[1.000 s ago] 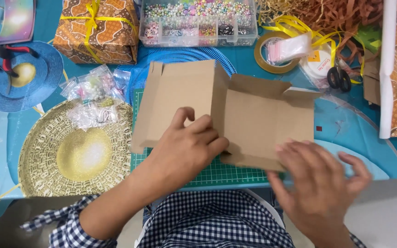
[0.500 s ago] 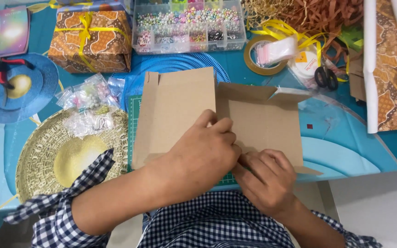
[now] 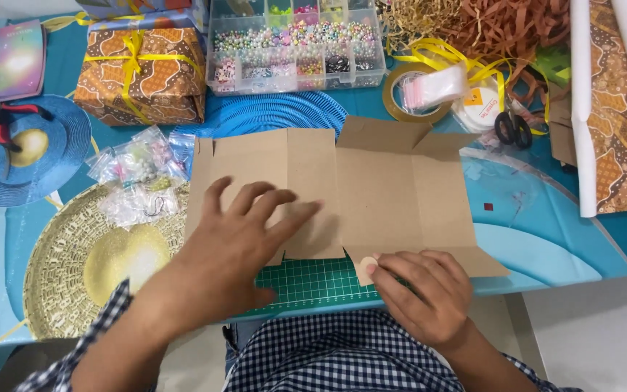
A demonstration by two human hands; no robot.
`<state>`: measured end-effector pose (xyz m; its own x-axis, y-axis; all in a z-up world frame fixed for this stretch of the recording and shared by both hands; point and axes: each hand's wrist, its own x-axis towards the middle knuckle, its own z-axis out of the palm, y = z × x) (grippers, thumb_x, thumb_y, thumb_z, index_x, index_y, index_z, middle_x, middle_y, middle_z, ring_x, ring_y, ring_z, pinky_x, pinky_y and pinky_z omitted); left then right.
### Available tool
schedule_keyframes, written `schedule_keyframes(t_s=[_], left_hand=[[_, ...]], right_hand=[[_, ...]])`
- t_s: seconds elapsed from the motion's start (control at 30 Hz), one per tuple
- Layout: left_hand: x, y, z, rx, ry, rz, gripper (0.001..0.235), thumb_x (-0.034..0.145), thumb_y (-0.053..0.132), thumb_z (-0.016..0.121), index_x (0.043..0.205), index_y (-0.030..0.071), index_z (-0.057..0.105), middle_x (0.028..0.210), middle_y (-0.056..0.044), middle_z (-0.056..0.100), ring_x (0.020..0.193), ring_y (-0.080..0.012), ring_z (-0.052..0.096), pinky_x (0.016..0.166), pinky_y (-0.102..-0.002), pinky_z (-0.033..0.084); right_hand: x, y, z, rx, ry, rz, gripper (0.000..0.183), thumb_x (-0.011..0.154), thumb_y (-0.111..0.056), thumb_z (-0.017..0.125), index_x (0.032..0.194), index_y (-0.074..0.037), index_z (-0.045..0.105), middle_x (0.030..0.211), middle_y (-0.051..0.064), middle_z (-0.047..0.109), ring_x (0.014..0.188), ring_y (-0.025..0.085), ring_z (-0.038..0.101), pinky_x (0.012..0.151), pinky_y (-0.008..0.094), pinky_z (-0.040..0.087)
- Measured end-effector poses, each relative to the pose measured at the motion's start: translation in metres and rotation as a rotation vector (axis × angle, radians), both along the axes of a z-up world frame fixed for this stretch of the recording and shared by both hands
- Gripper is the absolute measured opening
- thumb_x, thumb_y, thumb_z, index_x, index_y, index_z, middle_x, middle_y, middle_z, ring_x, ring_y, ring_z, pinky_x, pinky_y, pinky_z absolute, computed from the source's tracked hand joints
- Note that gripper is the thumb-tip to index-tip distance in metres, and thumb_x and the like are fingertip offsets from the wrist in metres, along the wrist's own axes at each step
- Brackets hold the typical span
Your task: The person assembles a flat cardboard box by folding its sides and tucking the flaps into slots to form a rectangular container. The hands fold the side panels, secure the bottom flaps, and then fold and tuck the top flaps to close the box.
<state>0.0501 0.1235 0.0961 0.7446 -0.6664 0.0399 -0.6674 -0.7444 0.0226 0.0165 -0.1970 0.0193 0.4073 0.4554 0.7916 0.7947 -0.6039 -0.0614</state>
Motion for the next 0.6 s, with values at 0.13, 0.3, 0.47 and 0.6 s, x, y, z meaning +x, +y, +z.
schedule_keyframes(t_s=[0.13,0.3,0.47,0.6], left_hand=[[-0.011,0.007,-0.018,-0.093,-0.088,0.19,0.064,0.078,0.022,0.088,0.141,0.026,0.073,0.14,0.002,0.075,0.136,-0.0299,0.065,0.122,-0.073,0.034],[-0.013,0.006,0.008,-0.383,-0.285,0.124,0.011,0.115,0.021,0.074,0.124,0.022,0.081,0.124,0.007,0.085,0.121,-0.0233,0.075,0.117,-0.062,0.038],[-0.007,-0.023,0.035,-0.226,-0.425,-0.019,0.022,0.105,0.005,0.075,0.122,0.019,0.076,0.126,0.007,0.084,0.127,-0.0225,0.076,0.122,-0.066,0.04],[0.001,-0.051,0.048,-0.081,-0.348,-0.19,0.012,0.104,0.014,0.076,0.112,0.018,0.068,0.088,0.005,0.073,0.088,-0.0243,0.068,0.119,-0.064,0.048]], right_hand=[[0.002,-0.003,0.001,-0.001,-0.008,0.005,0.015,0.109,-0.01,0.084,0.124,-0.011,0.083,0.113,0.01,0.086,0.097,0.022,0.087,0.079,0.037,0.059],[0.001,0.007,0.014,-0.015,-0.015,0.059,0.011,0.111,-0.012,0.076,0.117,-0.01,0.085,0.114,0.01,0.087,0.096,0.023,0.087,0.081,0.038,0.062],[-0.001,0.014,0.023,-0.11,0.007,0.091,0.017,0.114,-0.014,0.072,0.122,-0.008,0.086,0.125,0.009,0.088,0.111,0.02,0.086,0.091,0.04,0.063],[0.001,0.019,0.018,-0.086,-0.039,0.06,0.015,0.114,-0.016,0.074,0.119,-0.007,0.086,0.123,0.01,0.089,0.107,0.02,0.086,0.09,0.04,0.062]])
